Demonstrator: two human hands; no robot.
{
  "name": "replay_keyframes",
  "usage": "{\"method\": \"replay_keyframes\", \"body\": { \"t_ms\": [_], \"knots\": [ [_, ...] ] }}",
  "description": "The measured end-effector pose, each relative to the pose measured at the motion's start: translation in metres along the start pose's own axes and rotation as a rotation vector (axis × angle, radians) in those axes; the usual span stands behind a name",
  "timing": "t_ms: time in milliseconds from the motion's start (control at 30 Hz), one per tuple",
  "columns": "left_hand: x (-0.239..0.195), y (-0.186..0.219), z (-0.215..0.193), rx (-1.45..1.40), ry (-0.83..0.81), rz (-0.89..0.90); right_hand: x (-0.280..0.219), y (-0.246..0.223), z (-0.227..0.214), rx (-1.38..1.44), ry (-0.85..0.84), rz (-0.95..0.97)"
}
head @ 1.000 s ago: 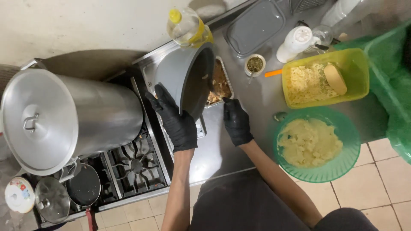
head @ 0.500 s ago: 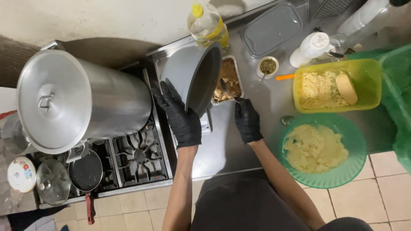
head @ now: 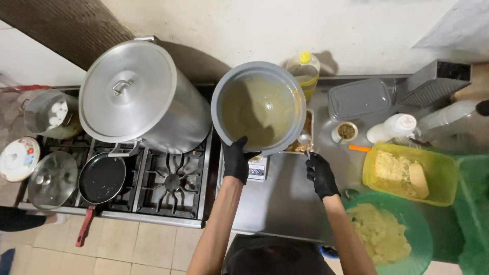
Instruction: Filling small foil containers with layers of meat mixture and mashed potatoes using a spoon and a scale.
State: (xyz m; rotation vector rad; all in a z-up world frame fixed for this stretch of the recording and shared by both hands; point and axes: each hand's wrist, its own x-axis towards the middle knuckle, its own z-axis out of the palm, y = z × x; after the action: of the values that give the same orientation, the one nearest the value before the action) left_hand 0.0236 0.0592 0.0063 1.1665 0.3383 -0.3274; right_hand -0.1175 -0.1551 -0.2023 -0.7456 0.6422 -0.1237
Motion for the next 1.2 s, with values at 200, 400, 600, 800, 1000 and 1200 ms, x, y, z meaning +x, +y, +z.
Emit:
{"method": "replay_keyframes", "body": {
  "t_ms": [200,400,600,800,1000,1200],
  "knots": [
    [0.032,-0.054,-0.072,-0.224,-0.091,-0.208,0.018,-0.001,-0.021,-0.242,0.061,-0.082],
    [-0.054,-0.033,-0.158,-0.091,-0.048,-0.248,-0.013,-0.008,-0.025,-0.293,0.092,-0.109],
    [-0.124,-0.078,-0.268,0.115,0.096,-0.355,-0.057,-0.022,-0.017,-0.404,0.110,-0.141],
    [-0.134,-0.110,-0.295,0.127,0.188,-0.427,-0.062,-0.015,-0.015,-0.401,0.061,-0.154],
    [-0.114,-0.047,-0.241,0.099,0.046,-0.223,-0.101,-0.022,0.043,-0.552,-0.113,-0.337],
    [-0.139,-0.019,-0.280,0.049,0.146,-0.210,-0.087,-0.004,0.033,-0.625,0.028,-0.217]
  ]
}}
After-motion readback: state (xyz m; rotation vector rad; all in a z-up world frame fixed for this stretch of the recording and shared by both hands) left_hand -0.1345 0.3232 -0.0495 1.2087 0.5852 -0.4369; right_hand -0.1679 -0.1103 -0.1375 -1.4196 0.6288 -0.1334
